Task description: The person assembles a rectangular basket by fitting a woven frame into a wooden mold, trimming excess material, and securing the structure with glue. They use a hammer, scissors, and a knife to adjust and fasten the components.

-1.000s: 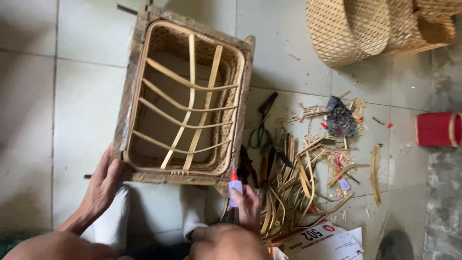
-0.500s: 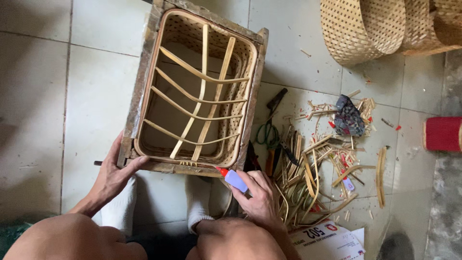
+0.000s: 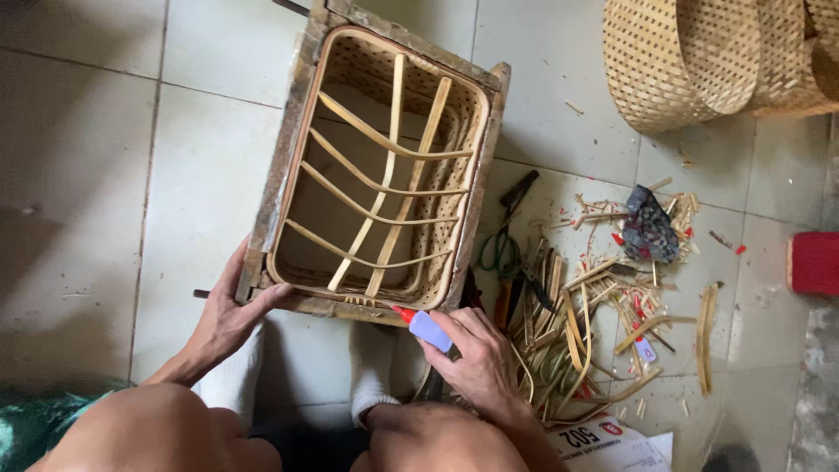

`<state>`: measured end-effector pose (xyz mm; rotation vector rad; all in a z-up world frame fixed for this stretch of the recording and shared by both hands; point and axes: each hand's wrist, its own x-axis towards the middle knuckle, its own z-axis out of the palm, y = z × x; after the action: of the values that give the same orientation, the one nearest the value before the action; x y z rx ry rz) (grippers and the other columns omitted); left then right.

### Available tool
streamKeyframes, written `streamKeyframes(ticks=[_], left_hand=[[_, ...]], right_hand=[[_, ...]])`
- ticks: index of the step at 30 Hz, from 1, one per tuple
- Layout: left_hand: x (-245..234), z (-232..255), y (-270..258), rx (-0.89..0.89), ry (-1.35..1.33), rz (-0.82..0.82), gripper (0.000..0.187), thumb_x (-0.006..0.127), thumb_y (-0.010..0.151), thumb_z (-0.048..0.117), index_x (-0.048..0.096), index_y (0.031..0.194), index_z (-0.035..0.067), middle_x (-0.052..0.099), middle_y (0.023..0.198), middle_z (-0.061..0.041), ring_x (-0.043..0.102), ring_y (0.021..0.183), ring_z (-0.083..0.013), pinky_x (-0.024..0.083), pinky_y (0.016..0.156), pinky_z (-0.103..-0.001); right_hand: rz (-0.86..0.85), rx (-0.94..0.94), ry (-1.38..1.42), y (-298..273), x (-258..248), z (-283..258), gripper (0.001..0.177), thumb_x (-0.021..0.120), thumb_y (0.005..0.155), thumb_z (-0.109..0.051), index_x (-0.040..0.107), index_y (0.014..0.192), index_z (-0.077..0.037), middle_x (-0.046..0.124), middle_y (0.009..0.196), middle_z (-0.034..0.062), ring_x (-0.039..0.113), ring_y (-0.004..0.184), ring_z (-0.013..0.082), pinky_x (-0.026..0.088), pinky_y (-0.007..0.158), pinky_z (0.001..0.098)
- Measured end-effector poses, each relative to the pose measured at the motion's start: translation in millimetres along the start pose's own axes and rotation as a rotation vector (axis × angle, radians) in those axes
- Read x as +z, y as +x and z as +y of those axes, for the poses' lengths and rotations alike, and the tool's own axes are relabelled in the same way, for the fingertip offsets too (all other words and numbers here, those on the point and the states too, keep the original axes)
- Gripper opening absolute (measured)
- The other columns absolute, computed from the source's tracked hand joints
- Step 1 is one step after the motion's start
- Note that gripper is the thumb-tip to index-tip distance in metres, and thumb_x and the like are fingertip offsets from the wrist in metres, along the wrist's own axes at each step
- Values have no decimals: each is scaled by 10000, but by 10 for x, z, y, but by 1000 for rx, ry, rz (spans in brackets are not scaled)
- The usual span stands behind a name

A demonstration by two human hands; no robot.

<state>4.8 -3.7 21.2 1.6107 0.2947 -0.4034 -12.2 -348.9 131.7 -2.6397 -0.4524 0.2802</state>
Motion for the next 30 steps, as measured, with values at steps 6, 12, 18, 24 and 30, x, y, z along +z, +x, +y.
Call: streamKeyframes(ticks=[6, 12, 18, 24, 30], left_hand=[[-10, -6, 11, 13, 25, 0, 951, 761, 837, 323, 271, 1619, 94, 497, 1524, -151, 465, 1411, -242, 394, 1140, -391], [4, -11, 6, 36, -43, -11, 927, 749, 854, 312, 270, 1615, 87, 491, 1548, -158, 455, 1428, -249, 372, 1160, -403], [-13, -42, 13, 5, -80, -24, 937, 752, 849, 298, 255, 1615, 87, 453, 1568, -143, 427, 1440, -230, 364, 1164, -387], [-46, -112, 25, 7, -44, -52, 917, 727, 863, 310, 249, 1612, 82, 419, 1597, -146, 390, 1469, -240, 334, 1173, -388], [-318, 108, 337, -216, -98, -129, 899, 277, 938, 673, 224, 1610, 77, 290, 1666, -140, 260, 1539, -252, 215, 1221, -426]], right_hand=[[24, -138, 26, 195, -24, -132, 419, 843, 774, -151, 717, 1147, -6, 686, 962, 102, 681, 892, 268, 581, 766, 384], [32, -151, 55, 298, -47, -192, 419, 844, 755, -156, 709, 1117, 7, 702, 990, 119, 685, 908, 277, 580, 781, 389], [-35, -211, -17, 388, 74, -244, 391, 848, 772, -149, 723, 1108, 5, 692, 940, 113, 679, 868, 261, 575, 766, 378], [58, -90, 176, 351, 125, 8, 352, 836, 853, -209, 740, 1152, -51, 737, 1022, 105, 722, 936, 217, 642, 791, 345], [408, 508, 720, 581, -136, 1179, 302, 728, 922, -182, 650, 1179, -46, 753, 1056, 89, 745, 921, 172, 623, 831, 313]])
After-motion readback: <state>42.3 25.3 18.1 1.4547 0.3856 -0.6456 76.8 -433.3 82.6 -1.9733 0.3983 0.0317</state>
